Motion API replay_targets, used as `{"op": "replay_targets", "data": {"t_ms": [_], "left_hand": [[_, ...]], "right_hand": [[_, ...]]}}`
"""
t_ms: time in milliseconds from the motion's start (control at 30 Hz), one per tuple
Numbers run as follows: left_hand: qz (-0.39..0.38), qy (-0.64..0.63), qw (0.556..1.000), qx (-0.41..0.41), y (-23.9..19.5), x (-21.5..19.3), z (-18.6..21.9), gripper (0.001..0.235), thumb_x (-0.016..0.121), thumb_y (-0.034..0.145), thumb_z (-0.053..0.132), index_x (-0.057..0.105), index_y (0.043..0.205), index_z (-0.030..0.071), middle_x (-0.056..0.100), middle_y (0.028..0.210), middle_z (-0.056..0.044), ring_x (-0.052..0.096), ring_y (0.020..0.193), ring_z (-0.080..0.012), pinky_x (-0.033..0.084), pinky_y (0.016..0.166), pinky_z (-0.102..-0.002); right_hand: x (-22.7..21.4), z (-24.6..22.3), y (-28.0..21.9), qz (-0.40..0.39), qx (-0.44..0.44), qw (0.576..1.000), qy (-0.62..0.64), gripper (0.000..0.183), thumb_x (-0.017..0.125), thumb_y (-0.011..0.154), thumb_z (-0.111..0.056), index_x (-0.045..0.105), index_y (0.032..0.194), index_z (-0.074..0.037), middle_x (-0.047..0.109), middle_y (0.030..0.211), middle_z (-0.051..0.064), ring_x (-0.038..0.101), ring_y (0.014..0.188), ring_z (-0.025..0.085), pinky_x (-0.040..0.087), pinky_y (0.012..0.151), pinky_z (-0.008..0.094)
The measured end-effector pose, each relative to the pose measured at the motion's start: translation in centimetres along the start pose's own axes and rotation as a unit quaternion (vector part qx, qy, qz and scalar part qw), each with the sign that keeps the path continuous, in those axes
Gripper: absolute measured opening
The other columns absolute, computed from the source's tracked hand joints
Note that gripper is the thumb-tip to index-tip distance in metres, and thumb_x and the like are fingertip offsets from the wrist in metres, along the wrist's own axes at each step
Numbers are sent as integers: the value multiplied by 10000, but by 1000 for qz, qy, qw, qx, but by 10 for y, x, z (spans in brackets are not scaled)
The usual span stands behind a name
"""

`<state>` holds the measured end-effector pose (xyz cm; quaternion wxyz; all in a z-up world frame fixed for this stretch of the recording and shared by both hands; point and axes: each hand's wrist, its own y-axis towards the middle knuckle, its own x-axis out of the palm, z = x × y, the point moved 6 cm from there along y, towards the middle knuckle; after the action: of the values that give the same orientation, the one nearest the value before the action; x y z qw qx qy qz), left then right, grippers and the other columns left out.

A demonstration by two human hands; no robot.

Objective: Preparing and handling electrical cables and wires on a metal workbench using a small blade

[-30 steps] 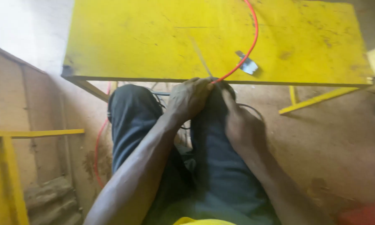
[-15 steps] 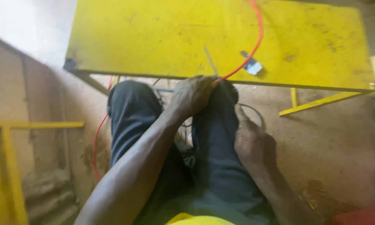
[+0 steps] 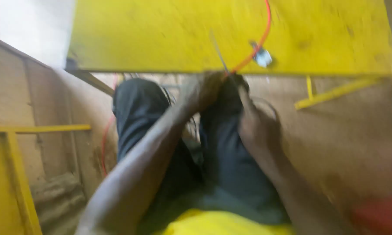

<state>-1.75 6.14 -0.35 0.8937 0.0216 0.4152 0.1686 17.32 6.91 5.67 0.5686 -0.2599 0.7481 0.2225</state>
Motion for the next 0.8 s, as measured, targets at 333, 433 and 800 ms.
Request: {"op": "replay_targets", "data": {"t_ms": [333,433,800], "left_hand": [[-55,6,997,-56,10,2,12,439,413,1116,530,696,1357,295,772,1224,-92,760,1107,-383,618,906,-546],[39,-44,997,54,16,24,15,357,471,1122,455,716,1170,199,764,1037,-171,760,954,-449,616,746,-596],[-5,-7,999,-42,3,10,13,420,441,1116,500,742,1250,238,796,1115,-109,789,1015,-379,627,856,-535]], "right_hand": [[7,40,-23,17,-35,999,-2,652,497,1019,-181,466,1657,-314,770,1021,138,782,877,410,645,761,568],[11,31,1,88,-54,994,-48,686,546,1035,-116,405,1697,-229,734,915,167,772,848,387,653,726,563],[7,26,-25,66,-61,995,-31,673,521,1015,-129,466,1672,-266,743,933,154,771,859,391,647,732,560]]}}
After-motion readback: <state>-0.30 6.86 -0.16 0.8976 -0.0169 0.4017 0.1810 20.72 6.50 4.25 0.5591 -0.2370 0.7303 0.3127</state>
